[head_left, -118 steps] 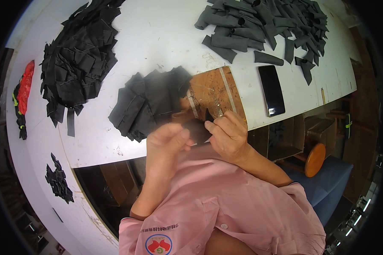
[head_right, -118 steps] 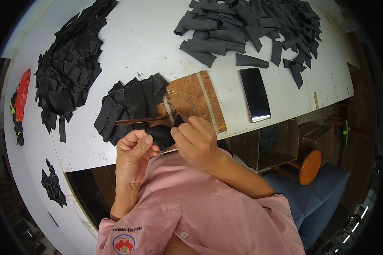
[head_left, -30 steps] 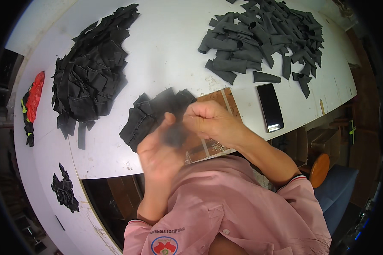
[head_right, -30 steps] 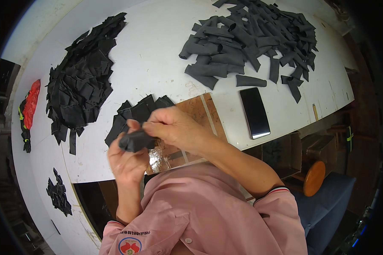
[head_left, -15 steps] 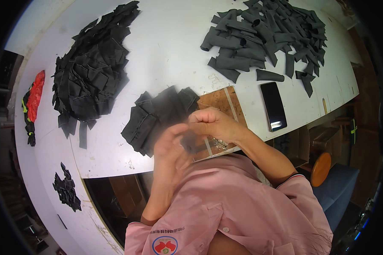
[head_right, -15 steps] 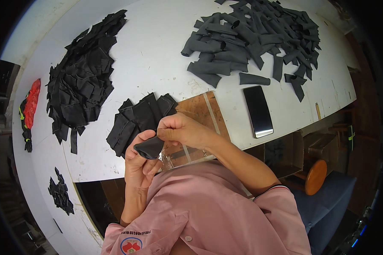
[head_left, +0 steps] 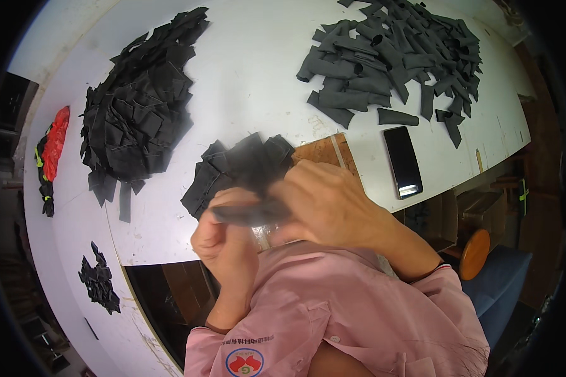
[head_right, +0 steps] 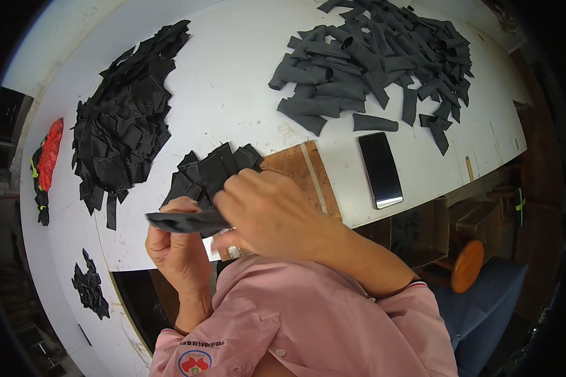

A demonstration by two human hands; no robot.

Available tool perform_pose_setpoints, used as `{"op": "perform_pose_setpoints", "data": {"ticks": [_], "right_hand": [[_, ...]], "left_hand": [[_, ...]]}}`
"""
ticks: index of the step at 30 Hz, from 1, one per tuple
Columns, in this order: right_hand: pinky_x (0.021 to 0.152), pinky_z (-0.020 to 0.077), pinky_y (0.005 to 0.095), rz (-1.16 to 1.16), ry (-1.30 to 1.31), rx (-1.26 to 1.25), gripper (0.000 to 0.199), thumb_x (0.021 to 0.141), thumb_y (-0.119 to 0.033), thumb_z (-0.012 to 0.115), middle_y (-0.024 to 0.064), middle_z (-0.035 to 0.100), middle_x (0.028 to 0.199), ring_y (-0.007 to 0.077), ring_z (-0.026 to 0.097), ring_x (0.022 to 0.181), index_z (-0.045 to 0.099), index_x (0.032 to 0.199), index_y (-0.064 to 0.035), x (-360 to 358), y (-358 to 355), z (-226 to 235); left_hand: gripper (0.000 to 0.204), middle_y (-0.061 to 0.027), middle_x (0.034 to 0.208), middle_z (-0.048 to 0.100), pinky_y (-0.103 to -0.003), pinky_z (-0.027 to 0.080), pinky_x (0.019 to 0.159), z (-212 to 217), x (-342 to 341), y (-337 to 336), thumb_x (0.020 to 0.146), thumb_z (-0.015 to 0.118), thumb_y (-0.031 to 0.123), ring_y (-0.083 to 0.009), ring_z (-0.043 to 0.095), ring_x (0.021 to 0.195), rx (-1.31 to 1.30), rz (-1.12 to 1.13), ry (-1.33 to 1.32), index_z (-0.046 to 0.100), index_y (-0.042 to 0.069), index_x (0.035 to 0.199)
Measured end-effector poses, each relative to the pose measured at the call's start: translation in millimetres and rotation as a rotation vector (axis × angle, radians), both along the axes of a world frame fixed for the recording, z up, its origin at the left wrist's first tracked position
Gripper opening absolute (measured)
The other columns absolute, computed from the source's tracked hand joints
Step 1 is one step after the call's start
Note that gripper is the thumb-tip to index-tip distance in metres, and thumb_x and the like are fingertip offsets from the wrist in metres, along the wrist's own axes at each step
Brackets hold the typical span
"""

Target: Wrapping and folding small black rubber material strips at a workbench.

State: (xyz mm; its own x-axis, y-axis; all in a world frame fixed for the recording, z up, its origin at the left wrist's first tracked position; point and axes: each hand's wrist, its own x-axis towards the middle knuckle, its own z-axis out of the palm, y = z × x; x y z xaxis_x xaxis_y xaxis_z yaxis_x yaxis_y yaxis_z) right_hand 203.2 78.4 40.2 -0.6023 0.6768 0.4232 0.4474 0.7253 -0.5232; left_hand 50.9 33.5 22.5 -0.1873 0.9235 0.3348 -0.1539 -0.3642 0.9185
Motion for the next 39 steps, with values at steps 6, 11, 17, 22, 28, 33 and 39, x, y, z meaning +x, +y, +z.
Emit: {"op": "perform_pose_setpoints", "data": {"ticks": [6, 11, 17, 22, 28, 33, 39], "right_hand": [[0.049, 0.0403, 0.0319, -0.012, -0.030, 0.064, 0.025, 0.069, -0.026, 0.062, 0.0060, 0.050, 0.058, 0.0209, 0.051, 0.061, 0.053, 0.060, -0.0037, 0.4, 2.4, -48.4], [0.051, 0.0430, 0.0335, -0.019, 0.158, 0.023, 0.020, 0.064, -0.019, 0.065, 0.0065, 0.051, 0.062, 0.0226, 0.053, 0.060, 0.053, 0.062, -0.0032, 4.1, 1.1, -39.9], [0.055, 0.0462, 0.0359, 0.030, 0.132, -0.146, 0.019, 0.072, -0.021, 0.060, 0.0079, 0.057, 0.071, 0.0268, 0.057, 0.067, 0.056, 0.073, -0.0033, 5.4, -0.1, -63.4], [0.057, 0.0457, 0.0374, -0.042, 0.073, -0.140, 0.025, 0.078, -0.027, 0.055, 0.0098, 0.057, 0.070, 0.0287, 0.056, 0.067, 0.056, 0.076, -0.0020, 4.3, -1.6, -58.4], [0.053, 0.0423, 0.0361, 0.047, -0.041, -0.019, 0.027, 0.075, -0.027, 0.058, 0.0077, 0.051, 0.061, 0.0257, 0.054, 0.062, 0.055, 0.065, -0.0021, 4.5, 4.1, -42.3], [0.052, 0.0416, 0.0330, -0.016, -0.032, -0.080, 0.029, 0.075, -0.027, 0.058, 0.0080, 0.052, 0.059, 0.0235, 0.054, 0.063, 0.054, 0.060, -0.0032, -3.5, -0.5, -41.4], [0.047, 0.0395, 0.0291, 0.077, 0.135, -0.089, 0.037, 0.080, -0.034, 0.054, 0.0073, 0.053, 0.056, 0.0203, 0.051, 0.050, 0.057, 0.064, -0.0007, 0.6, 16.9, -19.9]], "left_hand": [[0.015, -0.0126, 0.085, 0.058, -0.030, 0.041, 0.077, -17.7, 2.5, -3.4, 0.076, 0.060, 0.003, -0.0173, 0.052, 0.082, -0.261, -0.129, -0.275, 0.055, -0.002, 0.089], [0.014, -0.0114, 0.082, 0.058, -0.028, 0.041, 0.072, 10.1, 7.2, 19.9, 0.070, 0.065, 0.003, -0.0165, 0.052, 0.080, -0.210, -0.280, 0.032, 0.058, -0.003, 0.081], [0.014, -0.0071, 0.079, 0.058, -0.022, 0.040, 0.065, 8.9, 5.6, 23.9, 0.068, 0.067, 0.005, -0.0112, 0.050, 0.072, -0.312, -0.265, 0.488, 0.058, -0.003, 0.076], [0.020, -0.0096, 0.083, 0.059, -0.023, 0.042, 0.069, 6.6, 13.9, 14.7, 0.072, 0.064, 0.005, -0.0136, 0.053, 0.076, -0.120, -0.100, 0.446, 0.055, -0.004, 0.088], [0.012, -0.0142, 0.085, 0.058, -0.036, 0.043, 0.075, 7.3, 4.2, 13.2, 0.081, 0.054, 0.009, -0.0234, 0.054, 0.080, 0.142, -0.105, 0.165, 0.054, -0.001, 0.088], [0.007, -0.0143, 0.082, 0.060, -0.030, 0.043, 0.072, -2.2, -13.6, 12.9, 0.081, 0.049, 0.000, -0.0218, 0.055, 0.079, 0.020, -0.073, -0.294, 0.055, -0.001, 0.080], [0.010, -0.0070, 0.085, 0.061, -0.021, 0.040, 0.073, -24.9, -17.0, 6.8, 0.082, 0.051, 0.003, -0.0079, 0.052, 0.082, -0.312, 0.205, 0.130, 0.057, 0.000, 0.089]]}}
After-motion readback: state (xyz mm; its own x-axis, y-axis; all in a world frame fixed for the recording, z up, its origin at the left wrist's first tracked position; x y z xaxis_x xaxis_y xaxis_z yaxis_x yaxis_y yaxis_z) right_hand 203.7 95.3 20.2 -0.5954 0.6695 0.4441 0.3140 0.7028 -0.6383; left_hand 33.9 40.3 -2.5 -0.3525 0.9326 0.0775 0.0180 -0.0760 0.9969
